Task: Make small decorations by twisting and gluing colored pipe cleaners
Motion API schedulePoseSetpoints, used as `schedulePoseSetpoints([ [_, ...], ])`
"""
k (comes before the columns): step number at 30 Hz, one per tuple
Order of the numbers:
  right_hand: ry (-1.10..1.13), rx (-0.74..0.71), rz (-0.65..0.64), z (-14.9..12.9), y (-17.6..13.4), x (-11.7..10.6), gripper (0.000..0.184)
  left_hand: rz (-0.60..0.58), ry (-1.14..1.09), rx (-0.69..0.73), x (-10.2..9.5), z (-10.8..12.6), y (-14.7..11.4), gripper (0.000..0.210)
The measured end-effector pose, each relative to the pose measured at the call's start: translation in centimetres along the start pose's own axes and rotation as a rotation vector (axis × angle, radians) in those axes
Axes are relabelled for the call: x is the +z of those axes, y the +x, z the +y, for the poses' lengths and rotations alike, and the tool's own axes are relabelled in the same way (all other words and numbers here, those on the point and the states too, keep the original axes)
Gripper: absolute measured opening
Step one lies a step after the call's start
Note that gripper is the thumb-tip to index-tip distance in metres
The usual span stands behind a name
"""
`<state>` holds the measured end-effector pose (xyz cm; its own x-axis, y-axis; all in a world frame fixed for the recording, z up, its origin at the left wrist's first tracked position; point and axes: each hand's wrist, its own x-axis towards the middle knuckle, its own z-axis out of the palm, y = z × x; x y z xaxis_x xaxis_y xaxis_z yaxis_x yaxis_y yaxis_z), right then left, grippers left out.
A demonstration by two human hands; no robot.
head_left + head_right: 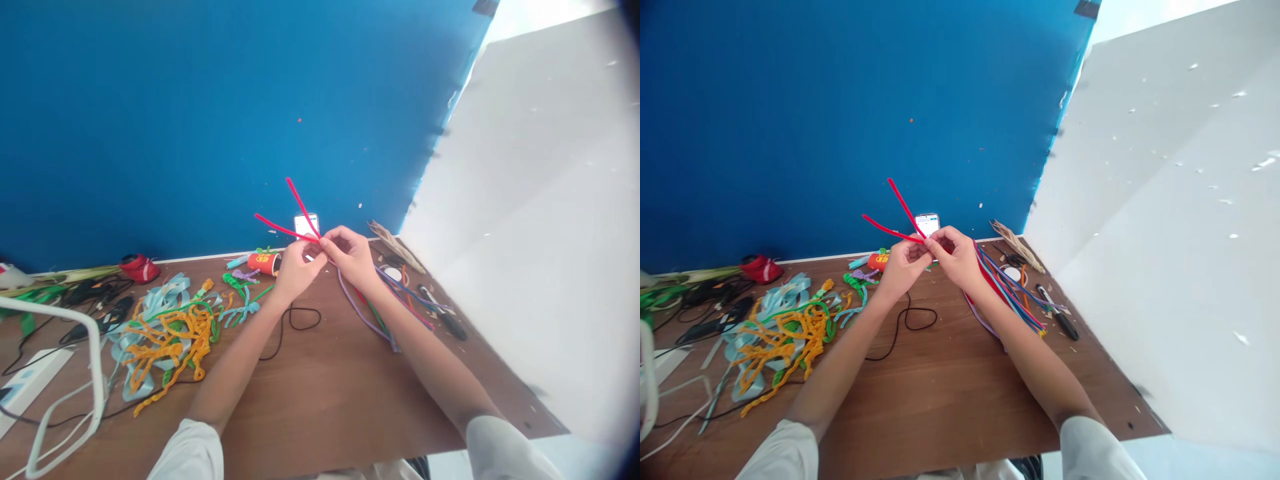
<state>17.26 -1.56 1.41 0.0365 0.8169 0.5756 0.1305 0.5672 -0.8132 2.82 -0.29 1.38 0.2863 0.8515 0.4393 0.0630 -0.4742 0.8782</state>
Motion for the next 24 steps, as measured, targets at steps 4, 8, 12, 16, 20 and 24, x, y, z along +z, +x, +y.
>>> schedulePoseSetpoints([
  [4,-0.071,-0.031,0.033,0.5,-0.3,0.3,0.019,0.021,-0.097,-0.12,0.2,0.3,0.1,0.013],
  [8,-0.089,-0.073,0.051,0.6,-0.1,0.1,0.016,-0.057,-0.25,-0.264,0.2,1.1,0.0,0.024],
  [12,-0.026,-0.062,0.045,0.5,0.2,0.0,0.018,-0.075,-0.225,-0.213,0.2,0.9,-0.2,0.037],
  [16,0.055,-0.053,0.052,0.6,0.2,0.3,0.022,-0.115,-0.231,-0.145,0.1,0.4,-0.2,0.035],
  [20,0.122,0.023,0.045,0.8,0.1,0.5,0.024,-0.182,-0.278,-0.139,-0.3,0.6,0.0,0.028],
  [24,0.016,-0.008,0.084,0.7,0.0,0.2,0.022,-0.173,-0.1,-0.122,-0.9,0.7,0.1,0.026],
])
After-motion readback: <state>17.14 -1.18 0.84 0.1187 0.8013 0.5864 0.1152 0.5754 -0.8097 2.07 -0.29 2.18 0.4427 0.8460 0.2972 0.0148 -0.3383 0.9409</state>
